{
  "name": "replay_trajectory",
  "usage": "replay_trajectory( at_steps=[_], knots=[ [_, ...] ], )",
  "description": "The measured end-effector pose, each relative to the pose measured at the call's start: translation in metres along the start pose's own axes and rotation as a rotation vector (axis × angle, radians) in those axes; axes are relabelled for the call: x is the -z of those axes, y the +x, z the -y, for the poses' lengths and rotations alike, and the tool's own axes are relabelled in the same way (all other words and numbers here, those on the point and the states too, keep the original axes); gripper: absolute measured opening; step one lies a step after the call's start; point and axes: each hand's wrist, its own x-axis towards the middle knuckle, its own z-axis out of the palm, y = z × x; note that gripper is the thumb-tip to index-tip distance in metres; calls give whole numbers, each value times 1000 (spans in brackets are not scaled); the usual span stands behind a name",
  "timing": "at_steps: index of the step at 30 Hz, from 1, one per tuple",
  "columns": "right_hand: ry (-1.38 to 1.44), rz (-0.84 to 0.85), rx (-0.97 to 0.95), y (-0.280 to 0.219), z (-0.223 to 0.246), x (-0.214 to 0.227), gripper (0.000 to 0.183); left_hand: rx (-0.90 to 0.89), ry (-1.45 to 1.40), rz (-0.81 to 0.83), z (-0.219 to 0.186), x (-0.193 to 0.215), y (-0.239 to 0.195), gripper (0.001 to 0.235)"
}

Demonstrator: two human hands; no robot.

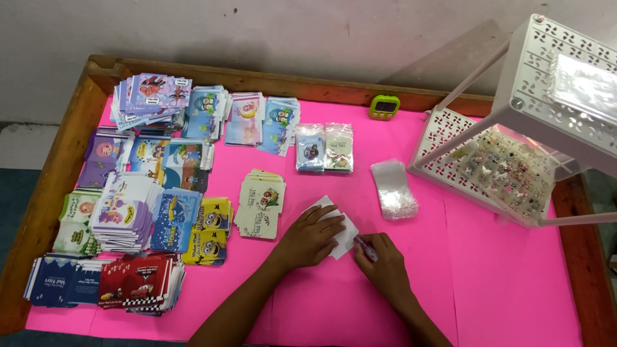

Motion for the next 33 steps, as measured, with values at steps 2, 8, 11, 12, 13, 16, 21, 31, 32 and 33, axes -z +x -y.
replay_trajectory(
  at_steps=[2, 8, 11, 12, 13, 16, 21, 31, 32, 33],
  knots=[
    [-26, -17, 39, -4, 6, -4, 18, -4, -8, -20, 3, -3, -1, 34],
    [59, 32, 148, -22, 34, -15, 17, -8, -17, -79, 2, -4, 0, 29],
    [129, 102, 134, -21, 30, -15, 18, -17, -26, -86, 4, -3, -1, 30],
    [138, 122, 118, -21, 24, -15, 20, -28, -32, -96, 5, -3, -1, 29],
    [138, 121, 116, -16, 20, -12, 20, -29, -33, -94, 4, -4, -1, 29],
    [78, 101, 40, 0, 11, -3, 20, -21, -19, -94, 3, -3, -1, 26],
    [-89, -57, 144, 31, 0, -17, 15, 66, 63, 2, 1, -9, -2, 25],
    [-59, -6, 132, 45, 1, -23, 16, 43, 148, -31, 2, -14, -4, 23],
    [-73, -12, 132, 43, 0, -25, 16, 38, 141, -32, 3, -16, -5, 23],
    [-88, -19, 128, 41, -2, -26, 16, 31, 131, -31, 3, -18, -6, 23]
  ],
)
